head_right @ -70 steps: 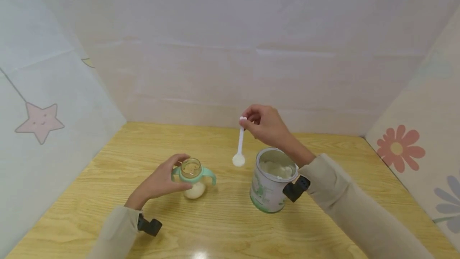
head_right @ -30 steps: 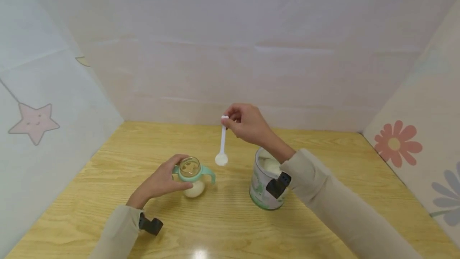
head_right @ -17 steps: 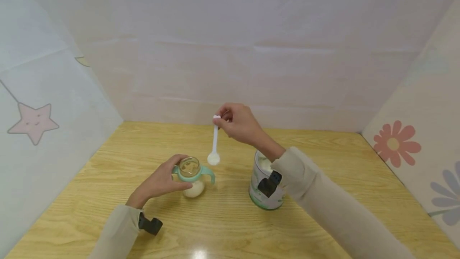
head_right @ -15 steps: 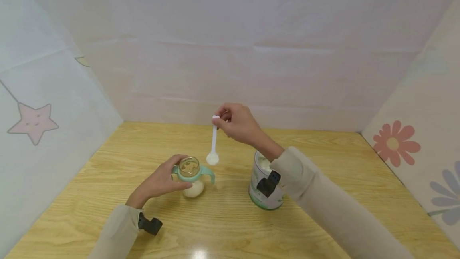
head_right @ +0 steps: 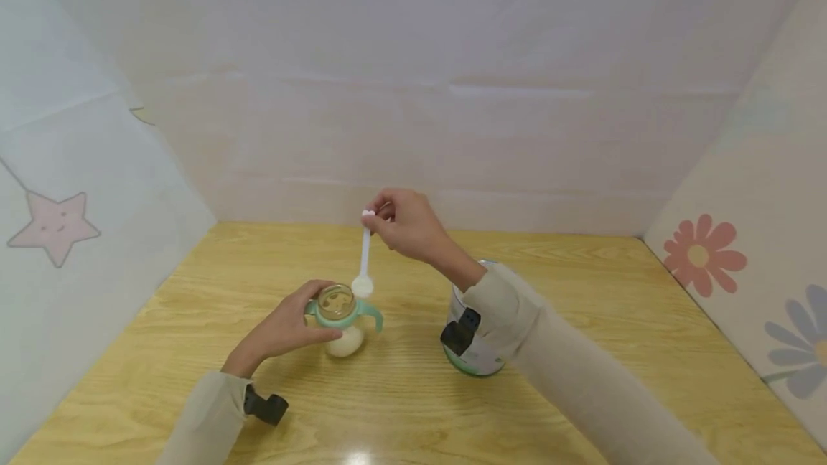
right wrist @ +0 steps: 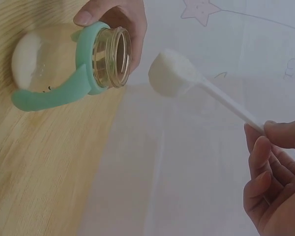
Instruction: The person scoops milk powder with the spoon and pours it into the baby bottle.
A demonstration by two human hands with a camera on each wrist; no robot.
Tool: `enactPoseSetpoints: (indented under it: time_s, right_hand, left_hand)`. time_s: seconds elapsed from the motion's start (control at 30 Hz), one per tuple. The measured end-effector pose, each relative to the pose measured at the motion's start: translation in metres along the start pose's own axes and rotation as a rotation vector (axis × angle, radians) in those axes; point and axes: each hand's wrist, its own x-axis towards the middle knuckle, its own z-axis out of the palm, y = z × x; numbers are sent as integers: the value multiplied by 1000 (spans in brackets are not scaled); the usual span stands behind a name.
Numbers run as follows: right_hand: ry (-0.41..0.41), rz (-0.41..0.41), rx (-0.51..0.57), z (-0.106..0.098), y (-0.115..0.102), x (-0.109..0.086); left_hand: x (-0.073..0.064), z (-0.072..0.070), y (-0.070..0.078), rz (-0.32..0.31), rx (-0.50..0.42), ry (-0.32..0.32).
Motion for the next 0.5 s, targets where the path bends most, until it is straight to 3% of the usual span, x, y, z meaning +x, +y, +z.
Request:
enactPoseSetpoints:
  time_s: [0.5]
  right_hand:
    - [12,-17,27,17,2,8]
  left_hand:
    - [0,3,1,-21,-9,-3]
